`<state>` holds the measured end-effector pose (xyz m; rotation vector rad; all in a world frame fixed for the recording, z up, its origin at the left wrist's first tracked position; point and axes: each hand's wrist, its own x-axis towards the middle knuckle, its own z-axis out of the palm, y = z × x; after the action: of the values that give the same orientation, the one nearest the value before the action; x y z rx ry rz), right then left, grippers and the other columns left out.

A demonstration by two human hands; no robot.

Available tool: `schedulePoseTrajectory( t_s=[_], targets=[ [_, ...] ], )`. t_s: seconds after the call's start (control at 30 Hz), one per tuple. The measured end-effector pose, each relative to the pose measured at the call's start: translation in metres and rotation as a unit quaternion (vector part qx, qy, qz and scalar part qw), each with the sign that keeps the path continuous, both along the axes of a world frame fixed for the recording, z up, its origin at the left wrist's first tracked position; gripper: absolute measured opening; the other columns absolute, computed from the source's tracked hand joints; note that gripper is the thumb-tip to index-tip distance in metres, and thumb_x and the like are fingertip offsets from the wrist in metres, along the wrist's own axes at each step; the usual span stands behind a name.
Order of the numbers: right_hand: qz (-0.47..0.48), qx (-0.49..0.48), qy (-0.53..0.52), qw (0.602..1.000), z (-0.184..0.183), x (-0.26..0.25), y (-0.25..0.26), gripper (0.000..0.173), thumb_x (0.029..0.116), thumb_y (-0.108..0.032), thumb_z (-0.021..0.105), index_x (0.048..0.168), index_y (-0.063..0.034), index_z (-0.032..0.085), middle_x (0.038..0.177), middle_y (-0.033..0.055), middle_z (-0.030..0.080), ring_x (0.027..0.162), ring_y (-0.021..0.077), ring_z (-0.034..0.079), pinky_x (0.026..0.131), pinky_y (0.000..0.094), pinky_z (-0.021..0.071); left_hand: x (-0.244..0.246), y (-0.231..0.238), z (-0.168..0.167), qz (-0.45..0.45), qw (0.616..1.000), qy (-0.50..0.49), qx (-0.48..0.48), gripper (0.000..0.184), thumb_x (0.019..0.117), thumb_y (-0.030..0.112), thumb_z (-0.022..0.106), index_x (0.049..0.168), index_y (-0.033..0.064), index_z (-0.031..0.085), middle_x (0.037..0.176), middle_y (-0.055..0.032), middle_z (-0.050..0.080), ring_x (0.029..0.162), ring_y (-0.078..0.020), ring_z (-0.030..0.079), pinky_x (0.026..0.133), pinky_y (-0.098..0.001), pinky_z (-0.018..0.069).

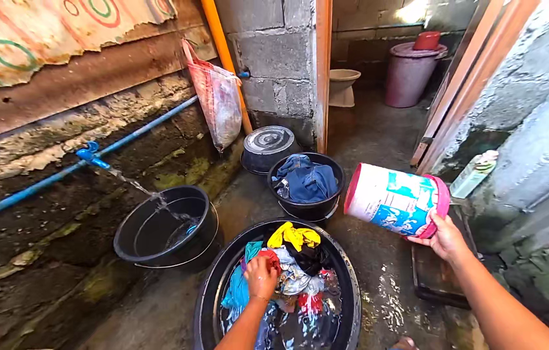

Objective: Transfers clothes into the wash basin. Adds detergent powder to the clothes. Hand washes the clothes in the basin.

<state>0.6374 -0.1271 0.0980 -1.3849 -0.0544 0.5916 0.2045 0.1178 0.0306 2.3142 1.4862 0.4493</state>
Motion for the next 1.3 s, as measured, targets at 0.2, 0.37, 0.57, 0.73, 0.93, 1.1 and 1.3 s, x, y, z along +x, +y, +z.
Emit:
schedulePoseTrajectory(
  t_s=[0.2,0.37,0.57,0.73,0.93,1.1,1.3],
  targets=[
    [0.147,-0.256,-0.257,0.920,-0.016,-0.008,0.000,0.053,0.1008,-0.029,0.067,0.143,-0.0001,0.053,0.128,0.0281,0.063,0.114,0.0400,0.065,0.095,0.0596,0.0527,0.095,0.026,0.036,-0.131,0.990,0.031,-0.038,0.037,0.1043,0.028,0.052,0.138,0.0150,0.063,0.155,-0.0148,0.047,0.142,-0.0371,0.043,0.114,-0.0572,0.0362],
    [0.329,-0.437,-0.409,0.731,-0.038,-0.028,0.022,0.043,0.0985,-0.032,0.069,0.131,-0.0036,0.067,0.132,0.0260,0.062,0.131,0.0448,0.052,0.111,0.0590,0.0404,0.133,0.061,0.032,-0.061,0.972,0.080,-0.211,0.046,0.1092,0.035,0.042,0.148,0.0142,0.055,0.157,-0.0177,0.045,0.149,-0.0400,0.035,0.118,-0.0621,0.0295],
    [0.500,-0.534,-0.351,0.584,-0.064,-0.023,0.030,0.047,0.0951,-0.041,0.071,0.125,-0.0037,0.071,0.130,0.0274,0.065,0.129,0.0458,0.056,0.109,0.0664,0.0399,0.105,0.071,0.037,0.022,0.953,-0.194,-0.232,0.032,0.1029,0.023,0.062,0.123,-0.0011,0.069,0.124,-0.0197,0.069,0.121,-0.0297,0.064,0.108,-0.0481,0.0468],
    [0.468,-0.469,-0.406,0.629,0.018,-0.085,0.062,0.044,0.0955,-0.030,0.072,0.134,-0.0091,0.066,0.142,0.0261,0.056,0.135,0.0477,0.049,0.105,0.0719,0.0396,0.064,0.070,0.090,0.069,0.909,-0.358,-0.204,0.031,0.0864,0.000,0.074,0.113,-0.0084,0.061,0.106,-0.0210,0.065,0.097,-0.0262,0.063,0.088,-0.0434,0.0531],
    [0.428,-0.120,-0.490,0.749,0.096,-0.220,0.113,0.031,0.1023,-0.016,0.058,0.130,-0.0133,0.071,0.135,0.0178,0.061,0.125,0.0285,0.059,0.107,0.0446,0.0490,0.024,0.025,0.179,-0.099,0.870,-0.443,-0.192,0.017,0.0885,-0.005,0.055,0.099,0.0034,0.045,0.087,-0.0043,0.051,0.075,-0.0104,0.055,0.069,-0.0275,0.0498],
    [0.335,0.044,-0.362,0.869,0.086,-0.302,0.144,0.027,0.1028,-0.014,0.053,0.118,-0.0027,0.073,0.131,0.0151,0.062,0.125,0.0192,0.058,0.107,0.0347,0.0481,-0.005,-0.015,0.186,-0.267,0.859,-0.377,-0.222,0.019,0.0981,0.003,0.053,0.117,0.0000,0.049,0.101,-0.0065,0.062,0.088,-0.0096,0.063,0.081,-0.0290,0.0548],
    [0.455,-0.048,-0.179,0.871,0.027,-0.346,0.121,0.026,0.0971,-0.006,0.061,0.120,0.0033,0.067,0.120,0.0177,0.064,0.103,0.0204,0.064,0.091,0.0384,0.0553,-0.054,-0.055,0.151,-0.296,0.804,-0.444,-0.262,0.020,0.0978,0.003,0.051,0.118,0.0019,0.054,0.110,-0.0035,0.061,0.099,-0.0079,0.063,0.088,-0.0276,0.0553]
  ],
)
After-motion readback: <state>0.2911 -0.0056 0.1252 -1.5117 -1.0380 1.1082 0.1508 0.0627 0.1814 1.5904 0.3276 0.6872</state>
